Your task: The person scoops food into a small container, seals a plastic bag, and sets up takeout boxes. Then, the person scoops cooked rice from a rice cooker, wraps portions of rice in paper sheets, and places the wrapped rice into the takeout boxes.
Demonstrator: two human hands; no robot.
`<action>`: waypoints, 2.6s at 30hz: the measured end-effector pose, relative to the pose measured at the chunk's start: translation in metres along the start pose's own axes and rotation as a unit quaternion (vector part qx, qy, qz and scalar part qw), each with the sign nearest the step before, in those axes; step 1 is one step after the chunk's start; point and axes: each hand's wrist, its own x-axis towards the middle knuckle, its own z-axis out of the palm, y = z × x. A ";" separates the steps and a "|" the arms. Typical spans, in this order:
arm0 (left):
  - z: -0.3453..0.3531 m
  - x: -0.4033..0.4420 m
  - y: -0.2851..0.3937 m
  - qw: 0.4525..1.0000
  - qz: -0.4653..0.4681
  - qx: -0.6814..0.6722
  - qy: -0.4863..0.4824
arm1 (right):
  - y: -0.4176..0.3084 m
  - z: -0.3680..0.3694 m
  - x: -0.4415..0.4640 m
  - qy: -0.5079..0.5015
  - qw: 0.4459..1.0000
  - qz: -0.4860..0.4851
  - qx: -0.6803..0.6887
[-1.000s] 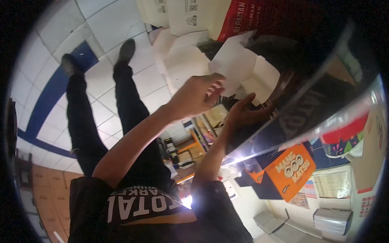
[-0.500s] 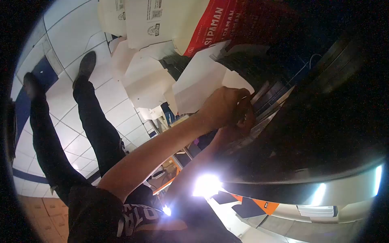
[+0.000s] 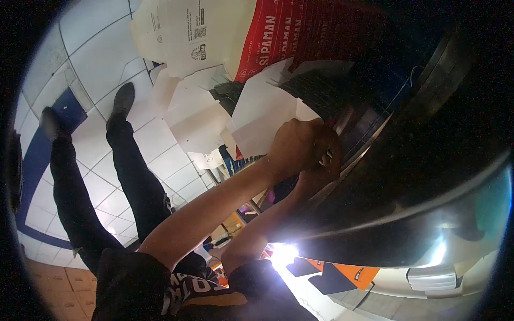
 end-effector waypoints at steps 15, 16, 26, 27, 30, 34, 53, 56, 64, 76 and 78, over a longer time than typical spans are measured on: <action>0.007 -0.034 -0.026 0.990 0.107 -0.065 0.059 | -0.026 0.007 0.006 0.018 0.998 0.034 0.059; 0.003 -0.040 -0.024 0.991 0.110 -0.061 0.055 | -0.022 0.004 0.007 0.023 0.997 0.035 0.063; 0.003 -0.086 -0.012 0.991 0.042 -0.114 0.057 | -0.034 -0.003 -0.001 -0.002 0.998 0.057 0.017; 0.004 -0.094 -0.010 0.987 0.006 -0.150 0.048 | -0.036 -0.003 -0.005 -0.006 0.998 0.050 0.023; 0.002 -0.117 -0.005 0.990 0.013 -0.122 0.063 | -0.043 -0.001 -0.037 -0.020 0.999 0.024 0.040; -0.057 -0.167 0.025 0.997 0.013 -0.029 0.063 | -0.054 0.014 -0.060 -0.066 0.993 0.027 0.089; -0.191 -0.408 0.377 0.794 0.035 0.572 -0.203 | -0.314 -0.129 -0.188 -0.361 0.870 -0.047 0.332; -0.172 -0.423 0.383 0.896 -0.026 0.442 0.002 | -0.320 -0.118 -0.197 -0.378 0.830 -0.018 0.410; -0.211 -0.452 0.383 0.846 0.282 0.434 0.130 | -0.388 -0.146 -0.200 -0.438 0.701 0.169 0.537; -0.238 -0.461 0.390 0.821 0.250 0.489 0.152 | -0.424 -0.128 -0.208 -0.452 0.690 0.171 0.540; -0.244 -0.460 0.390 0.815 0.278 0.487 0.147 | -0.424 -0.121 -0.207 -0.452 0.664 0.192 0.564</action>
